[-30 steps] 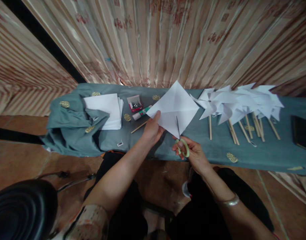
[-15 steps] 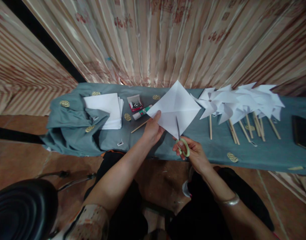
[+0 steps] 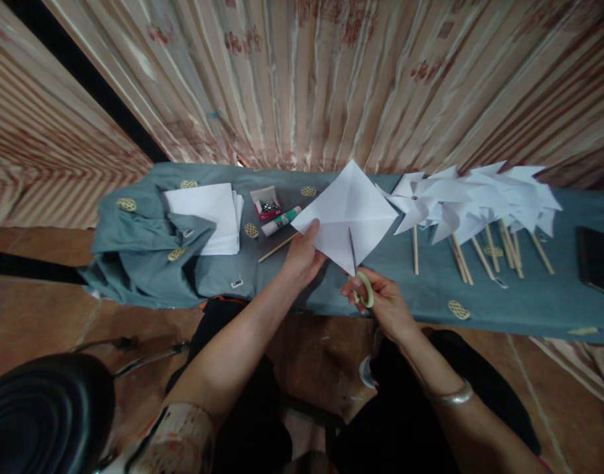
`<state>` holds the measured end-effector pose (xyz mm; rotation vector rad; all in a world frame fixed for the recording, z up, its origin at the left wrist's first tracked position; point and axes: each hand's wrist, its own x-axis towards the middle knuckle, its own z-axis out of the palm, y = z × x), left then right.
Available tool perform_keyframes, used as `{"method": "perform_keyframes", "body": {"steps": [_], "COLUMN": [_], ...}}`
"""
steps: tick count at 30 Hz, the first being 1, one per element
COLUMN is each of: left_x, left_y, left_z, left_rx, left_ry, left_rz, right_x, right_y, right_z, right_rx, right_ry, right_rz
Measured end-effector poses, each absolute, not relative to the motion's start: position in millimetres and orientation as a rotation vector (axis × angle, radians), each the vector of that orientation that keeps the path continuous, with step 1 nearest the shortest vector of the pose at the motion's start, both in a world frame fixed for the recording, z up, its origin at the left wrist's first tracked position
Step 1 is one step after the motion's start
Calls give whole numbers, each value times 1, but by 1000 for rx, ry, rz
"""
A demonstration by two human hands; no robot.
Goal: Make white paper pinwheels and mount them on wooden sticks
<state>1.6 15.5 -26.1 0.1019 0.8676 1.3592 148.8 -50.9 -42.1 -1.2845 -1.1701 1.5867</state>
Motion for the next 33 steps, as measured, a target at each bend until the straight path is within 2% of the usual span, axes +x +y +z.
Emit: {"method": "perform_keyframes", "body": {"steps": [33], "left_x": [2], "left_y": [15], "left_z": [-30], "left_rx": [82], "left_ry": [847], "left_rz": [1361], "right_x": [144], "right_y": [-50], "right_z": [-43], "right_rx": [-1345], "right_ry": [-1111], "right_rz": [1582]}}
